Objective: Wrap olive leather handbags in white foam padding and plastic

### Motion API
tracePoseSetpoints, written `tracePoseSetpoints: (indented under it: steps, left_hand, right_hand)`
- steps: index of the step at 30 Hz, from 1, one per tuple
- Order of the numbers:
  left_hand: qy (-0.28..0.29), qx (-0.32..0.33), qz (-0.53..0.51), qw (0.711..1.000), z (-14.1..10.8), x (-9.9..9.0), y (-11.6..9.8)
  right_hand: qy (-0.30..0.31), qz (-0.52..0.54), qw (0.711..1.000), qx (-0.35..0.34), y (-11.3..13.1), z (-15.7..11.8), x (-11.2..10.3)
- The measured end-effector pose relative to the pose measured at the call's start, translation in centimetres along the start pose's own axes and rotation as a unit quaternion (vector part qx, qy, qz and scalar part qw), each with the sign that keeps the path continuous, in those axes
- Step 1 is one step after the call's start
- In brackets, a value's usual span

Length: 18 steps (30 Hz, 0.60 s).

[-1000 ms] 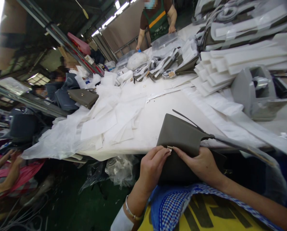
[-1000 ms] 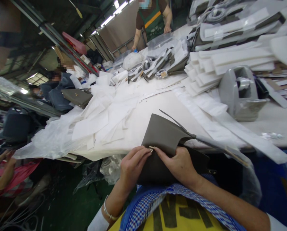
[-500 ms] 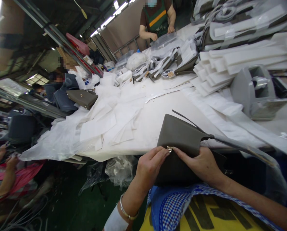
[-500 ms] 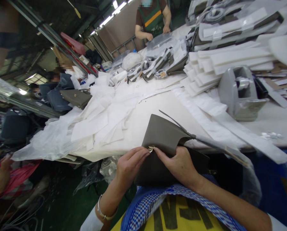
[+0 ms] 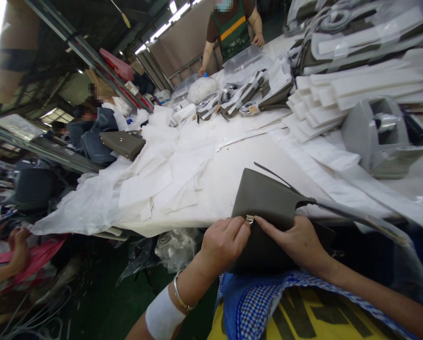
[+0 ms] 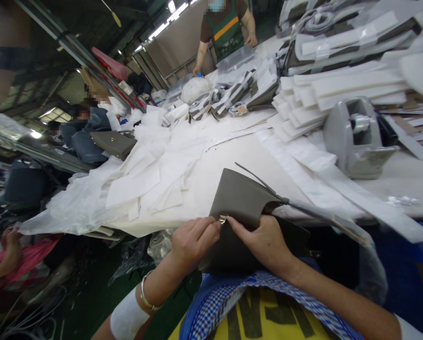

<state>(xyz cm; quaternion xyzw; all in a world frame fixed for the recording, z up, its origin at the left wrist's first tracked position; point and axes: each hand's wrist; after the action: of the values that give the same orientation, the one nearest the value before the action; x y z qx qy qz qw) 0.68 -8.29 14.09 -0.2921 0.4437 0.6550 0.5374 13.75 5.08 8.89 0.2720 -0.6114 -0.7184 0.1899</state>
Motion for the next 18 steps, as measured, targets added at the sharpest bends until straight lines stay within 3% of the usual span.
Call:
tracePoseSetpoints:
  steps: [4,10,15,18]
  left_hand:
    - [-0.039,0.012,-0.021,0.999,0.0,0.5,0.3]
    - [-0.051,0.054,-0.05,0.996,-0.3,0.4,0.7]
    - [-0.008,0.044,-0.087,0.995,-0.8,0.7,0.5]
    - [0.019,0.035,-0.108,0.993,-1.1,1.2,0.4]
  right_hand:
    - [0.01,0.051,0.998,0.046,-0.4,0.1,0.1]
    - [0.016,0.137,0.985,0.105,-0.3,0.1,0.2]
    - [0.009,0.176,0.975,0.134,-0.5,0.0,0.5]
    - [0.013,0.248,0.95,0.189,-0.5,0.1,0.7]
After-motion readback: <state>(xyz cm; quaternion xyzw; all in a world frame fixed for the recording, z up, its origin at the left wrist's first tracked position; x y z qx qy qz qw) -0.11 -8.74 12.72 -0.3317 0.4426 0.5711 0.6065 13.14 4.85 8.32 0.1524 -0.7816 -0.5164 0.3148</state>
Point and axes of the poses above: each hand's wrist, its own z-axis towards the middle knuckle, its own x-axis out of the palm, y = z × x, and after that the axes turned 7 degrees about z, right-handed
